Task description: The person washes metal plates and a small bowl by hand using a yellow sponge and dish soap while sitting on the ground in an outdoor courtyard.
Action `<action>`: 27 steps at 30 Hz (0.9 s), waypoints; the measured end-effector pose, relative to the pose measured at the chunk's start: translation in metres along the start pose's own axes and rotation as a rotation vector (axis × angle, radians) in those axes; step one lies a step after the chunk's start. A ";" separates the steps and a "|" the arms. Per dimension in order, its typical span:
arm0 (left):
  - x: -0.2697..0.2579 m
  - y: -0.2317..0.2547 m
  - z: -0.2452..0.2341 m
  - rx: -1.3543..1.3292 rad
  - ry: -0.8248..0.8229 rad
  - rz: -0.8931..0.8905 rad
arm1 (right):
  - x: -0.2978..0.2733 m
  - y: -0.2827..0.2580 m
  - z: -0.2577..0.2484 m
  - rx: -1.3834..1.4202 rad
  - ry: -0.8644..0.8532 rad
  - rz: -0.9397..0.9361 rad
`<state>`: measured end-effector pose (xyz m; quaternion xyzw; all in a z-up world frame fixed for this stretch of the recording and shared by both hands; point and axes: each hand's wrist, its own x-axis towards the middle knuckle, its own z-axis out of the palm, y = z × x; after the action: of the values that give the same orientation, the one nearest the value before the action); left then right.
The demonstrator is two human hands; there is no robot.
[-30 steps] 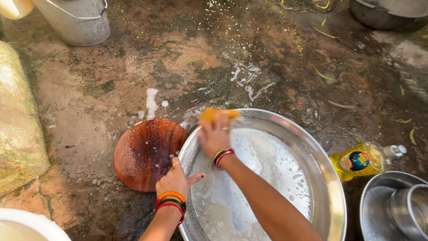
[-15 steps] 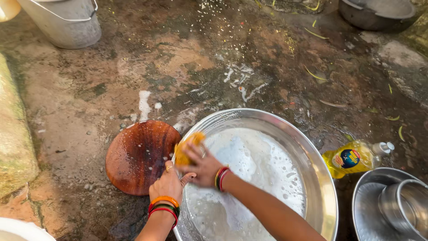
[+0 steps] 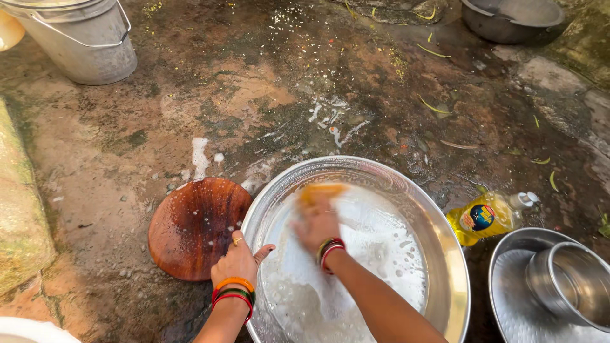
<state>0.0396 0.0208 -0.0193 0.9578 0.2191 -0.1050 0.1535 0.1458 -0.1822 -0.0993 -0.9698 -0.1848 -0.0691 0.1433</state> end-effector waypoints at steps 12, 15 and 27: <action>-0.002 -0.008 -0.012 -0.295 0.006 -0.049 | -0.009 -0.044 -0.033 0.114 -0.053 -0.367; 0.001 -0.013 -0.003 -0.307 0.049 -0.025 | -0.019 -0.032 -0.023 0.066 -0.082 -0.914; -0.075 0.000 -0.004 -0.451 -0.121 -0.273 | -0.015 -0.069 -0.019 -0.068 -0.256 -0.331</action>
<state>-0.0257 -0.0072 0.0049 0.8531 0.3542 -0.1305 0.3601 0.1042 -0.1320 -0.0671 -0.9314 -0.3558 0.0260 0.0726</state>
